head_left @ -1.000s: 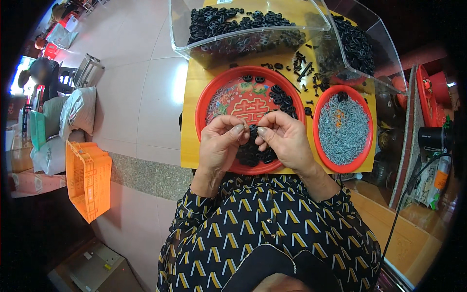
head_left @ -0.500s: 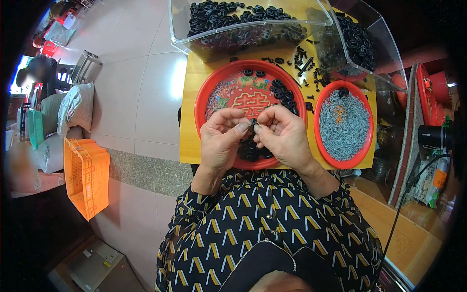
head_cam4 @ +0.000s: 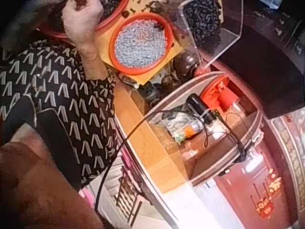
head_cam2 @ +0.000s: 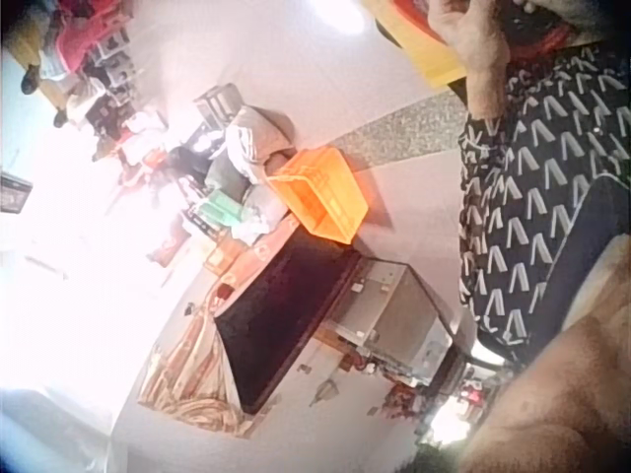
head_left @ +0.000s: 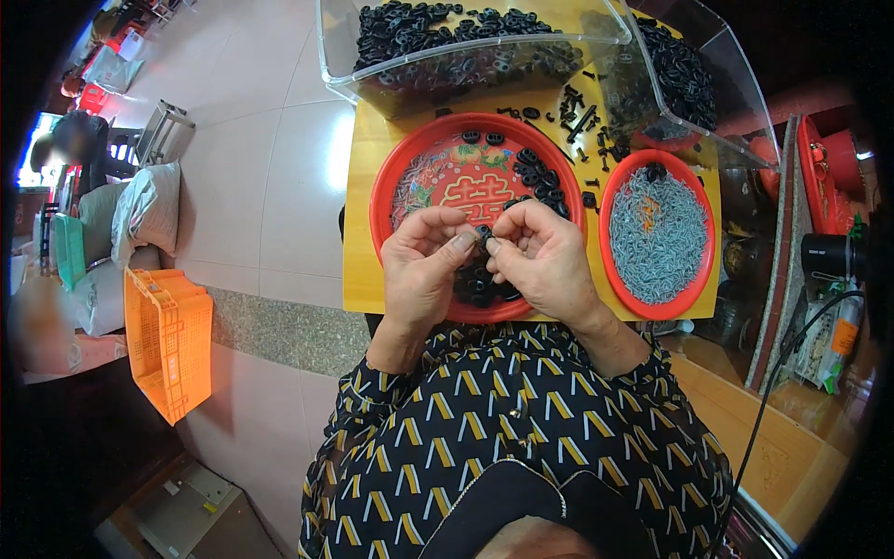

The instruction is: The person sits at a table and repeatedly picks up small black plastic components and metal screws. They insert the screws into the plastic parts by hand and place the assembled units into a red tray.

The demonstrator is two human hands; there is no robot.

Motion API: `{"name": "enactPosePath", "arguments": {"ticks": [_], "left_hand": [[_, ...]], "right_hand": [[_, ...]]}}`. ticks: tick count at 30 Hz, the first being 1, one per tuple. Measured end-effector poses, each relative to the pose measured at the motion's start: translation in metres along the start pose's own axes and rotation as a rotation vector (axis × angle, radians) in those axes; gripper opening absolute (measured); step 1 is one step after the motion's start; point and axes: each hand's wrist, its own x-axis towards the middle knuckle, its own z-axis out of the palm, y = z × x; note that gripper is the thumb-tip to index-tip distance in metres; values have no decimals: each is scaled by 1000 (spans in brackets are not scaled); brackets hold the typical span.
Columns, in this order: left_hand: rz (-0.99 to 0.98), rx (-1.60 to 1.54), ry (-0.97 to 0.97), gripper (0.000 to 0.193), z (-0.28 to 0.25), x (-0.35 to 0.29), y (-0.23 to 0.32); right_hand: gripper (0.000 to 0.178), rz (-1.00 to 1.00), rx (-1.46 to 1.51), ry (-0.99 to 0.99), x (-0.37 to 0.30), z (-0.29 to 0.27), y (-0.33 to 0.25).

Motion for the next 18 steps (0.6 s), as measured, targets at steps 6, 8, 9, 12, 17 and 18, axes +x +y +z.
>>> {"name": "enactPosePath", "arguments": {"ticks": [6, 8, 9, 12, 17, 18], "left_hand": [[0, 14, -11, 20, 1, 0, -1], [1, 22, 2, 20, 1, 0, -1], [0, 21, 6, 21, 2, 0, -1], [3, 47, 9, 21, 2, 0, -2], [4, 58, 7, 21, 2, 0, -2], [-7, 41, 5, 21, 2, 0, -3]], "right_hand": [[11, 10, 15, -16, 1, 0, -2], [10, -14, -19, -17, 0, 0, 1], [10, -14, -32, -16, 1, -1, 2], [11, -11, -40, -11, 0, 0, 3], [11, -22, -27, -4, 0, -3, 3], [11, -26, -36, -5, 0, -3, 4]]}}
